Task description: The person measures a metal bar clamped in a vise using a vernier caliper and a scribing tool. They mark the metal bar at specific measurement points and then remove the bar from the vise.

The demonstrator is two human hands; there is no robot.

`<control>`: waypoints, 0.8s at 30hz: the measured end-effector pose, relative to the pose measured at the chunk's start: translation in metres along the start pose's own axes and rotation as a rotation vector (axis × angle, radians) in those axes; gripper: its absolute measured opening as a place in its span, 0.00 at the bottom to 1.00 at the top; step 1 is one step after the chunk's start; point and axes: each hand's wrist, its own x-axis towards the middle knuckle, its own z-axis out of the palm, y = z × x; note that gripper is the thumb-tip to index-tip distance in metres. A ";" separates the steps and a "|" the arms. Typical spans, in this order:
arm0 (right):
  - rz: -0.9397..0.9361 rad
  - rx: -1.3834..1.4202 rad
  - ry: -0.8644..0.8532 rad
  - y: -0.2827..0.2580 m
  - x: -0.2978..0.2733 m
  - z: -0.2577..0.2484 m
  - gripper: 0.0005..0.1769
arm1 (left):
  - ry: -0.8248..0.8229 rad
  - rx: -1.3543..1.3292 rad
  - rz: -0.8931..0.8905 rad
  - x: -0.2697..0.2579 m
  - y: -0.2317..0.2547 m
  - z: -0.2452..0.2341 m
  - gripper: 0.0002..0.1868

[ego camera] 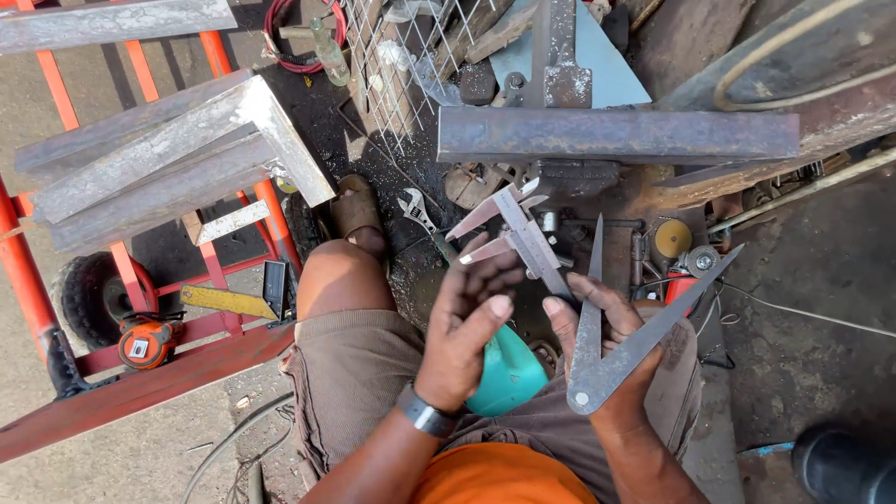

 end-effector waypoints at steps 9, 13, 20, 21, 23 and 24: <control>0.156 0.057 0.021 0.037 -0.014 0.007 0.21 | 0.194 -0.137 0.088 0.050 -0.004 0.038 0.20; -0.079 0.142 0.255 0.049 0.019 -0.024 0.30 | 0.253 -0.110 -0.023 0.066 -0.011 0.033 0.17; -0.234 -0.030 -0.119 0.018 0.075 -0.070 0.32 | 0.261 -0.092 -0.201 0.091 -0.017 0.029 0.17; -0.233 -0.032 -0.122 0.014 0.085 -0.071 0.32 | 0.263 -0.094 -0.203 0.093 -0.013 0.028 0.17; -0.014 -0.207 -0.434 0.008 0.104 -0.073 0.33 | 0.230 0.006 -0.203 0.098 -0.006 0.027 0.16; -0.013 -0.207 -0.438 0.008 0.109 -0.065 0.33 | 0.234 0.005 -0.205 0.100 -0.004 0.026 0.16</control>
